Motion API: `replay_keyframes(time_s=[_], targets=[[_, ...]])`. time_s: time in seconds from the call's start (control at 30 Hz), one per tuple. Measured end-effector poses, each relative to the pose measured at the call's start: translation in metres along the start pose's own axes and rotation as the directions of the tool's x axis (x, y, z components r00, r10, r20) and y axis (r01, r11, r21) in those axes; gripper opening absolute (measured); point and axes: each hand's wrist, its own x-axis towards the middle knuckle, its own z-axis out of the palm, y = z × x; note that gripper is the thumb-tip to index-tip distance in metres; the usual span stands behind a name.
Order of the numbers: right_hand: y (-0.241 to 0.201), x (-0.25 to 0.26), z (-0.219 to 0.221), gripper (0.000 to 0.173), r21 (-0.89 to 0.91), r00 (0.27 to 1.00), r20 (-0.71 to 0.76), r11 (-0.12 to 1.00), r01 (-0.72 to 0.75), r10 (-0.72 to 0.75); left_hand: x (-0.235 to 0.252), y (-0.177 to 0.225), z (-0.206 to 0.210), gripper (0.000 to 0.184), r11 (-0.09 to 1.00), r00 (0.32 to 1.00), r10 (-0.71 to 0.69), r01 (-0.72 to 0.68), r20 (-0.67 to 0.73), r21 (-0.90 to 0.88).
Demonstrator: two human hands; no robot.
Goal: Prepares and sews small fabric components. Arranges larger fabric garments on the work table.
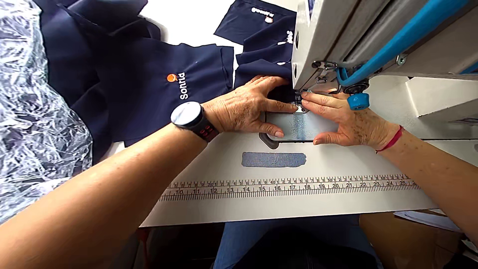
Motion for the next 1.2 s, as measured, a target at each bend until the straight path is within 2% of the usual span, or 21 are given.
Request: replay_keyframes(time_s=[0.13,0.2,0.27,0.33,0.4,0.43,0.47,0.5,0.6,0.63,0.67,0.73,0.8,0.9,0.97,1.1,1.2], targets=[[-0.007,-0.002,-0.011,0.092,-0.003,0.999,0.031,1.000,-0.024,0.024,-0.009,0.010,-0.012,0.046,1.000,0.994,-0.012,0.010,-0.111,-0.017],[-0.019,-0.009,-0.026,0.091,-0.021,1.000,-0.006,1.000,-0.004,0.004,-0.020,0.021,-0.028,0.031,0.995,0.984,-0.012,0.028,-0.177,0.091],[-0.033,-0.022,-0.041,0.087,-0.020,0.997,-0.079,1.000,0.010,-0.012,-0.043,0.023,-0.055,0.025,0.965,0.961,-0.077,0.139,-0.267,0.221],[-0.040,-0.044,-0.054,0.080,-0.032,0.996,-0.089,0.999,-0.007,0.004,-0.074,0.017,-0.089,0.022,0.868,0.869,-0.294,0.417,-0.398,0.268],[-0.045,-0.066,-0.064,0.067,-0.036,0.998,-0.037,0.998,-0.052,0.050,-0.102,0.011,-0.118,0.024,0.687,0.683,-0.539,0.695,-0.493,0.212],[-0.048,-0.074,-0.068,0.062,-0.029,0.997,-0.011,0.997,-0.077,0.077,-0.111,0.010,-0.128,0.025,0.619,0.602,-0.609,0.768,-0.516,0.165],[-0.052,-0.080,-0.071,0.058,-0.012,0.995,0.005,0.995,-0.099,0.100,-0.117,0.011,-0.132,0.024,0.604,0.577,-0.628,0.785,-0.522,0.142],[-0.057,-0.083,-0.073,0.054,0.006,0.993,0.018,0.993,-0.118,0.118,-0.118,0.015,-0.131,0.021,0.636,0.610,-0.609,0.757,-0.507,0.146],[-0.071,-0.082,-0.072,0.043,0.065,0.994,0.033,0.993,-0.102,0.100,-0.106,0.033,-0.100,0.016,0.833,0.832,-0.451,0.523,-0.323,0.181],[-0.076,-0.078,-0.070,0.040,0.080,0.997,0.028,0.994,-0.073,0.071,-0.099,0.041,-0.087,0.016,0.860,0.871,-0.435,0.477,-0.228,0.179],[-0.080,-0.074,-0.068,0.039,0.092,0.999,0.023,0.995,-0.042,0.040,-0.093,0.050,-0.076,0.021,0.862,0.879,-0.457,0.475,-0.134,0.180],[-0.090,-0.065,-0.061,0.037,0.119,1.000,-0.007,0.993,0.014,-0.013,-0.086,0.056,-0.061,0.030,0.842,0.871,-0.486,0.488,-0.066,0.230],[-0.101,-0.055,-0.049,0.035,0.158,0.997,-0.052,0.986,0.061,-0.053,-0.083,0.054,-0.058,0.026,0.818,0.853,-0.518,0.517,-0.069,0.251],[-0.117,-0.030,-0.029,0.030,0.218,0.991,-0.103,0.970,0.110,-0.089,-0.086,0.042,-0.055,0.016,0.806,0.837,-0.519,0.546,-0.172,0.226],[-0.125,-0.006,-0.015,0.029,0.289,0.988,-0.126,0.949,0.123,-0.089,-0.088,0.036,-0.058,0.010,0.804,0.799,-0.541,0.583,-0.261,0.119],[-0.130,0.046,0.010,0.028,0.483,0.991,-0.131,0.874,0.051,0.014,-0.091,0.035,-0.074,0.019,0.683,0.649,-0.729,0.709,-0.217,-0.173],[-0.127,0.086,0.025,0.025,0.375,0.962,-0.237,0.926,-0.035,0.132,-0.098,0.027,-0.072,0.032,0.634,0.595,-0.773,0.716,-0.219,-0.294]])
